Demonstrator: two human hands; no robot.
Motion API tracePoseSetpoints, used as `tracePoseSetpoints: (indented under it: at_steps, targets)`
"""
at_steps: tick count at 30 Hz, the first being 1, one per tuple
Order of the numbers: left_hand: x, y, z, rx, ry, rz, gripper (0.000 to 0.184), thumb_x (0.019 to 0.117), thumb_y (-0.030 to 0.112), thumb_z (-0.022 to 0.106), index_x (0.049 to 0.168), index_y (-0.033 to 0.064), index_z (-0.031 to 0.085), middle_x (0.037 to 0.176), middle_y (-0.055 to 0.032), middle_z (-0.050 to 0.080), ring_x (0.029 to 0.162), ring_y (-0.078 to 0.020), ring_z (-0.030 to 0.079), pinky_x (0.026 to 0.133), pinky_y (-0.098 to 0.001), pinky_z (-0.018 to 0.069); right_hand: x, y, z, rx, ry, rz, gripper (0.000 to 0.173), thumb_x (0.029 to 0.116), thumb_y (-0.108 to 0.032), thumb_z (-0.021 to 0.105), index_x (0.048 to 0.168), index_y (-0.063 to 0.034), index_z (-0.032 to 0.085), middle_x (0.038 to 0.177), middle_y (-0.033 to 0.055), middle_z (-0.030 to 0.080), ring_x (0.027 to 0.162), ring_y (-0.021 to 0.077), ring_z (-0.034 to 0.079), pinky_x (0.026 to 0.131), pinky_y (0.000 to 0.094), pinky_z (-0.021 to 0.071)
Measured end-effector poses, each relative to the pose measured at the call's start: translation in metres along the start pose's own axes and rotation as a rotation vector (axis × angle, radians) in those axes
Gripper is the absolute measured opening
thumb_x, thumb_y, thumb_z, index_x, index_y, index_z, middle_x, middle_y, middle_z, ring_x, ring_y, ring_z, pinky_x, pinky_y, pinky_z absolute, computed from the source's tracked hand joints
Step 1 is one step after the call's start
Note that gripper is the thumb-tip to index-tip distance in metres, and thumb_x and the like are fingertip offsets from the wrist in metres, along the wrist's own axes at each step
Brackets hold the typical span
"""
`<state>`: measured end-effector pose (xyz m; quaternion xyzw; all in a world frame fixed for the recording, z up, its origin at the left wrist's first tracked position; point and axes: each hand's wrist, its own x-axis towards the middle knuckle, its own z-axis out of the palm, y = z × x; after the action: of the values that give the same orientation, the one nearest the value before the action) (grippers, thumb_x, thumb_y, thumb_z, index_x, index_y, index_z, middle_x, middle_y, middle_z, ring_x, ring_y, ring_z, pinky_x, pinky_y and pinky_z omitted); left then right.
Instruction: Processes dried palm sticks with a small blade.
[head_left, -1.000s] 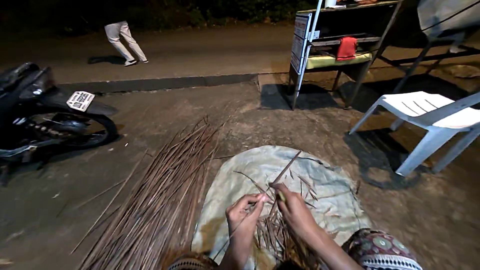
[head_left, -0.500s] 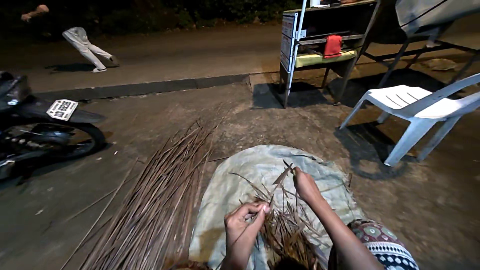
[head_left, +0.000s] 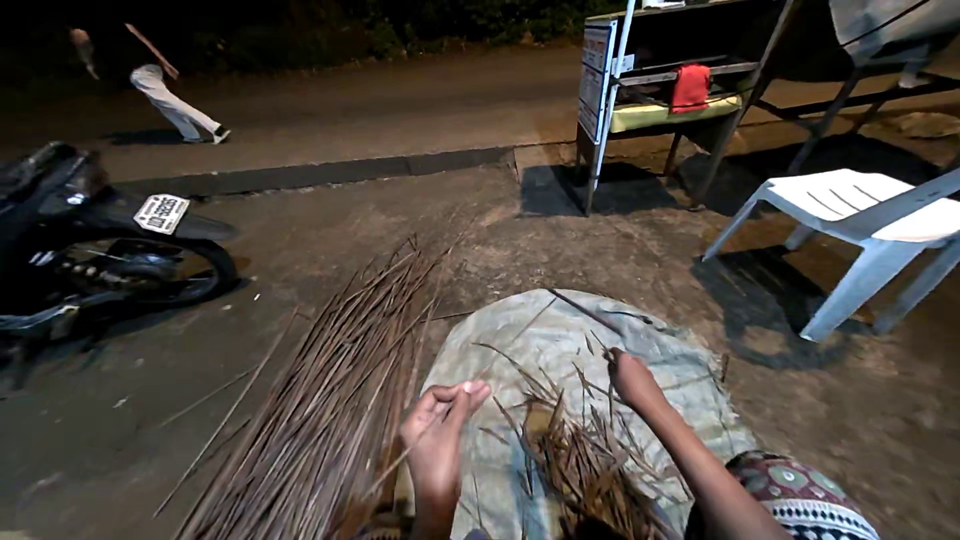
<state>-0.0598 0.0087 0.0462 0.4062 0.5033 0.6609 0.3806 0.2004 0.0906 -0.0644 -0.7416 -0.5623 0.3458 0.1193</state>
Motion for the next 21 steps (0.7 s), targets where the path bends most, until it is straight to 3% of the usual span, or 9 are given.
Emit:
tracePoseSetpoints:
  at_steps: [5,8,12,15,21]
  targets:
    - [-0.003,0.001,0.016,-0.205,0.089,-0.305,0.02,0.1005,-0.009,0.052,0.086,0.0005,0.061,0.083,-0.0109,0.078,0.075,-0.0193,0.078,0.073,-0.0297,0.0648,-0.059,-0.055,0.017,0.217,0.121,-0.41,0.043,0.1007,-0.004,0.048,0.142,-0.0031,0.057,0.092,0.0234,0.07,0.078,0.0399,0.068,0.075,0.0577,0.0541]
    - [-0.009,-0.003,0.025,-0.224,0.068,-0.311,0.02,0.1002,-0.009,0.052,0.085,0.0005,0.062,0.084,-0.0108,0.078,0.075,-0.0186,0.078,0.073,-0.0296,0.0647,-0.095,-0.081,0.015,0.16,0.078,-0.51,0.048,0.0978,-0.001,0.051,0.145,-0.0053,0.055,0.099,0.0237,0.072,0.085,0.043,0.071,0.079,0.0606,0.0543]
    - [-0.02,-0.014,0.033,-0.141,0.042,-0.205,0.017,0.094,-0.012,0.059,0.083,-0.0006,0.066,0.077,-0.0047,0.075,0.068,-0.013,0.074,0.07,-0.0287,0.0642,-0.113,-0.089,0.018,0.05,0.153,-0.594,0.046,0.0942,-0.002,0.057,0.14,-0.0059,0.06,0.094,0.0207,0.074,0.078,0.0433,0.072,0.069,0.0601,0.0553]
    - [-0.026,-0.022,0.035,-0.118,-0.014,-0.139,0.016,0.0906,-0.015,0.061,0.083,-0.0017,0.068,0.078,-0.0066,0.076,0.071,-0.0153,0.076,0.073,-0.0294,0.065,-0.115,-0.092,0.012,-0.029,0.134,-0.506,0.043,0.0958,-0.003,0.058,0.138,-0.0069,0.06,0.095,0.0209,0.074,0.082,0.0439,0.072,0.071,0.0599,0.0551]
    - [-0.032,-0.026,0.039,-0.091,-0.103,-0.074,0.016,0.0887,-0.016,0.062,0.083,-0.0022,0.069,0.086,-0.011,0.079,0.081,-0.0199,0.078,0.081,-0.032,0.065,-0.097,-0.084,-0.005,-0.095,0.037,-0.328,0.039,0.1043,-0.009,0.047,0.142,-0.0099,0.057,0.107,0.0224,0.072,0.097,0.0443,0.071,0.082,0.0599,0.0535]
